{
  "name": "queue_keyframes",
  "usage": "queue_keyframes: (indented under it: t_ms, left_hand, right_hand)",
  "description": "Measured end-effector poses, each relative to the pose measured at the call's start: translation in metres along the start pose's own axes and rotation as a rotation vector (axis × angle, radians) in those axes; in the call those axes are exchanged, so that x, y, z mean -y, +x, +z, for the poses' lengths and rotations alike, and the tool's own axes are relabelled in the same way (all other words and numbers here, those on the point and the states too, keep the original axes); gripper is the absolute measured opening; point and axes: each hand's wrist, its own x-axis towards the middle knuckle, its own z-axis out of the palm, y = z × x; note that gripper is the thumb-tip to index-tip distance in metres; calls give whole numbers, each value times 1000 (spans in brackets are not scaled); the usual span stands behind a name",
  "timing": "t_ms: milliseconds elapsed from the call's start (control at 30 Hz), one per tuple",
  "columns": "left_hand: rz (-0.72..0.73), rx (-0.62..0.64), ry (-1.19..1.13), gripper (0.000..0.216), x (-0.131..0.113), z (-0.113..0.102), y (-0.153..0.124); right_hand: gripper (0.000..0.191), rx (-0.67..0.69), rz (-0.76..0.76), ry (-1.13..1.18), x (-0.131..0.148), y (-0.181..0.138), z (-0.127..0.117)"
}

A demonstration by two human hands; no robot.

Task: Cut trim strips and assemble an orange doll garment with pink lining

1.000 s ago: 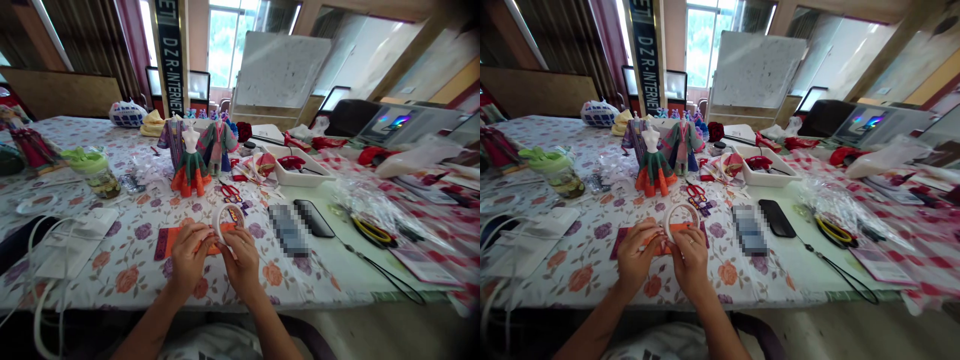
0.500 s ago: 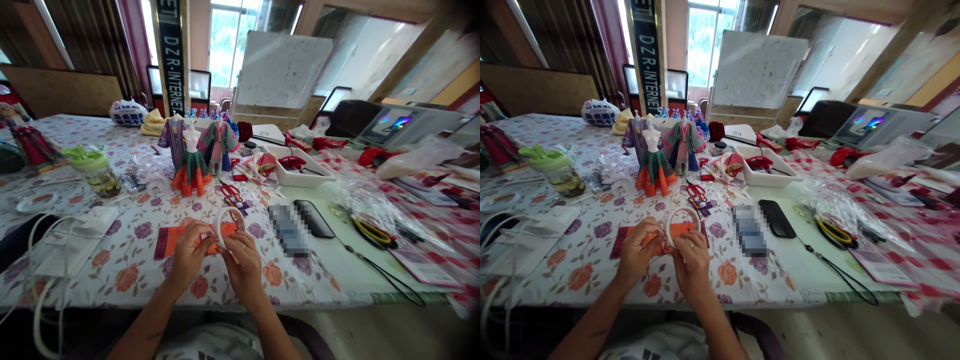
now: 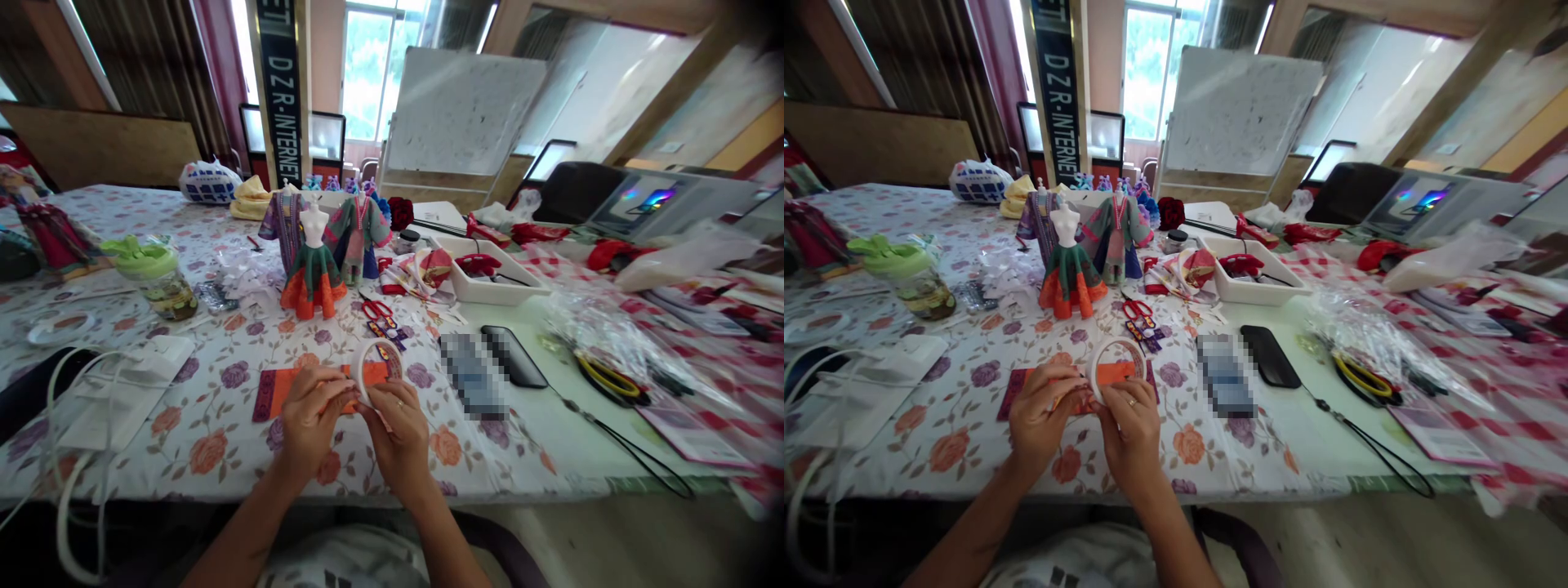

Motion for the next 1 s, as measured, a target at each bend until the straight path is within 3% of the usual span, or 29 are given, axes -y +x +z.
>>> queue_keyframes:
  t_ms: [100,200,600,767,1000]
  left_hand:
    - [-121,59,-83,1,1,-2,4]
    - [-157,137,-137,7,3,-6,9]
    - [56,138,80,7,0,-7,6]
    - [65,172,72,7,-3,-16,10]
    - [18,204,11,6,-13,-37,21]
  right_hand:
    - [25,6,-39,-22,0,0,-1]
    - [25,30,-54,-32,-1,-1,-3]
    - [24,91,-35,-174,1,-11,-4]
    - [30,92,122,-178,5,-4,-6]
    - [14,157,143,-24,8,4,-5]
